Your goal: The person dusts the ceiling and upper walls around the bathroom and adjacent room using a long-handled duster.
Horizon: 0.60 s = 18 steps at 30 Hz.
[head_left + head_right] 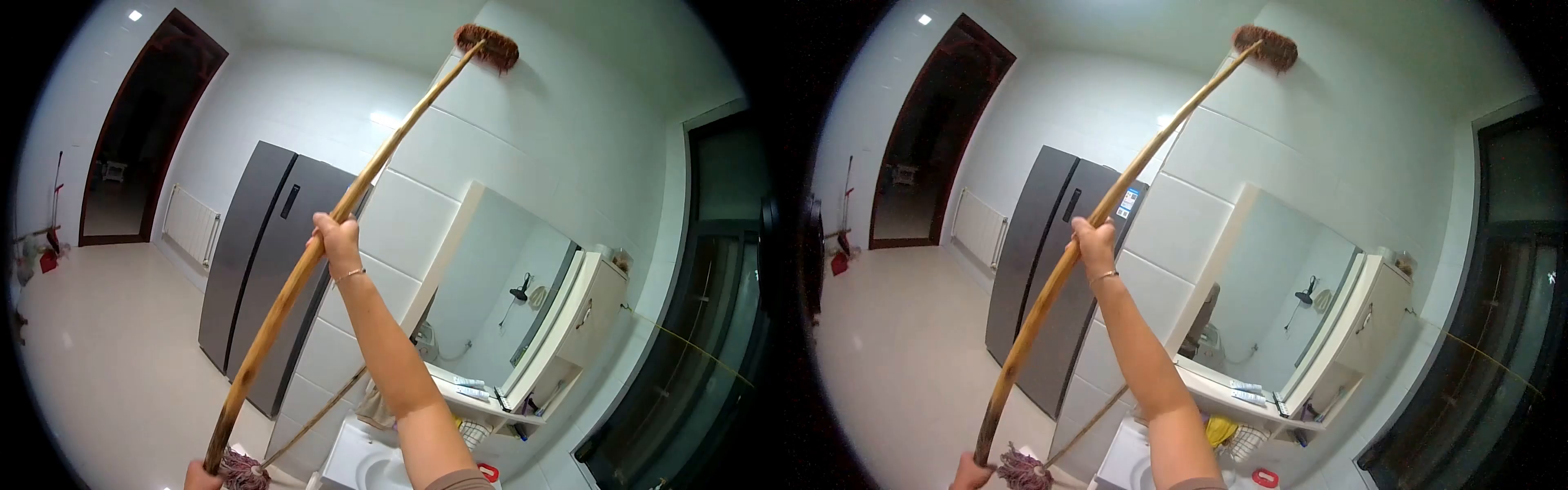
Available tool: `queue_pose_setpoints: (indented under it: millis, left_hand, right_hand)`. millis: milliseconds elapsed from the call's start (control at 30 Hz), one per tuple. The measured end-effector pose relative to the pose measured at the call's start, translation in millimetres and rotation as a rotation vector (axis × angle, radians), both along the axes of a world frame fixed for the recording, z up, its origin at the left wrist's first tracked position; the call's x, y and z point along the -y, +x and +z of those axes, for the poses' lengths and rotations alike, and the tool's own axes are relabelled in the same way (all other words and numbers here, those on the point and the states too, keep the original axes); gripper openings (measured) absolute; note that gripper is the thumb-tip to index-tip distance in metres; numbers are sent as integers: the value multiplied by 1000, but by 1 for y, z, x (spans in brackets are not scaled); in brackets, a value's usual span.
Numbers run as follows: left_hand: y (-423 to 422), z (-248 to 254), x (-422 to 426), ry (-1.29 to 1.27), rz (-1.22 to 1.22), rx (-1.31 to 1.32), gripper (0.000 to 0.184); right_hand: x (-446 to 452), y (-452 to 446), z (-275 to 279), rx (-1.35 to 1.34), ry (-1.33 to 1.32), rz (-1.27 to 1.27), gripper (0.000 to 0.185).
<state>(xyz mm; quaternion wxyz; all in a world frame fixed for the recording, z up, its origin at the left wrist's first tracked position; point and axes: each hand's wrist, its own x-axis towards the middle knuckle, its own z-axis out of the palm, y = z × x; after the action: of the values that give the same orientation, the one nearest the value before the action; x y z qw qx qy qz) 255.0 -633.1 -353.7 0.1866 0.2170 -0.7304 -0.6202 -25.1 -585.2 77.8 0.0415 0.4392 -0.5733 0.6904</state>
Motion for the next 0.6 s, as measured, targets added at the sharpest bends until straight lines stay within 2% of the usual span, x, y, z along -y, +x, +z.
queue_pose_setpoints:
  millis: [67,133,200,267,367,467,533,567,600]
  left_hand:
    - [-25,62,-1,-177,116,32,26]
    - [-41,109,-6,-90,85,54,31]
    - [-48,132,-12,-113,59,4,31]
    - [-49,133,-15,-142,50,-18,29]
    - [-39,88,-13,-202,90,70,27]
    - [-7,34,-16,-215,70,127,26]
    - [16,-40,-7,-199,90,91,16]
    - [27,-116,8,-193,114,102,16]
    - [47,-163,18,-186,99,110,16]
  right_hand:
    - [-3,11,16,3,-6,-14,26]
    - [-8,15,33,18,-73,19,28]
    - [-15,12,50,-34,-103,-39,29]
    - [-21,11,60,-126,-111,-134,31]
    - [-23,-1,49,-155,-69,-133,31]
    - [-25,2,26,-73,-63,-178,30]
    - [-25,-3,10,-18,-88,-175,30]
    - [-25,-3,3,-6,-86,-177,30]
    - [-25,-2,-2,40,-124,-147,30]
